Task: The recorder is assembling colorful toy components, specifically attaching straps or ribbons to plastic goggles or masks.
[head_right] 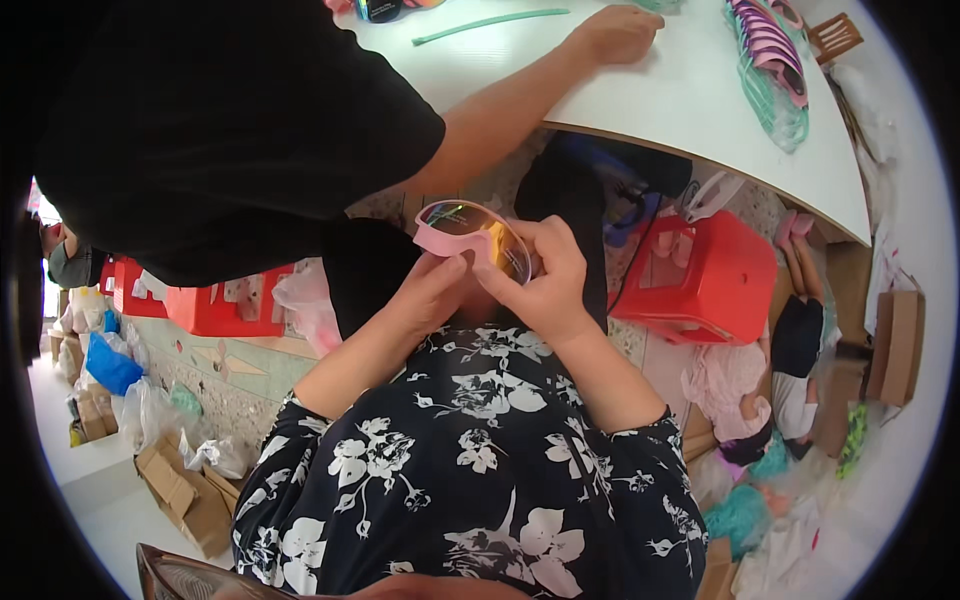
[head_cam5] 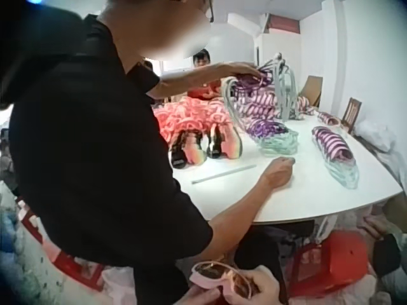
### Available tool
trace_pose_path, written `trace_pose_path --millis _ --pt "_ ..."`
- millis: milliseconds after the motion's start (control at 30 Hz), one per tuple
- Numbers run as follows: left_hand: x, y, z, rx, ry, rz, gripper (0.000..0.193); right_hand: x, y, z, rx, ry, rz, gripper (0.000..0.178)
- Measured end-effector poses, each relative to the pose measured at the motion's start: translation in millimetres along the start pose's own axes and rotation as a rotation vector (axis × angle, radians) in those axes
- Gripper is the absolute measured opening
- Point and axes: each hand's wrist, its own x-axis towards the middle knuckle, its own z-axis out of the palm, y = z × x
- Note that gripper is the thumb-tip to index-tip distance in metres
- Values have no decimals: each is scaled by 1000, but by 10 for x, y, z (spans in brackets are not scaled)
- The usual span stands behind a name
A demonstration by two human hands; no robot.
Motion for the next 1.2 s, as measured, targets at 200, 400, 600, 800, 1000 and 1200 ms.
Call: trace_pose_path --millis 200,400,600,800,1000,1200 --pt "-3 -55 123 -75 155 51 49 -92 47 103 -63 36 -50 45" --pt "-4 -99 119 -128 265 100 41 -79 43 179 -243 32 -177 54" --pt "-9 -105 39 -119 289 115 37 -88 42 197 -383 -66 -204 58" --pt "14 -45 -20 -48 321 85 34 -41 95 228 -483 -108 -283 62" --pt "-17 -43 -25 54 396 31 23 -45 35 205 -543 -207 -210 61" --pt "-66 -130 -143 135 399 -11 33 -47 173 185 -207 -147 -24 51"
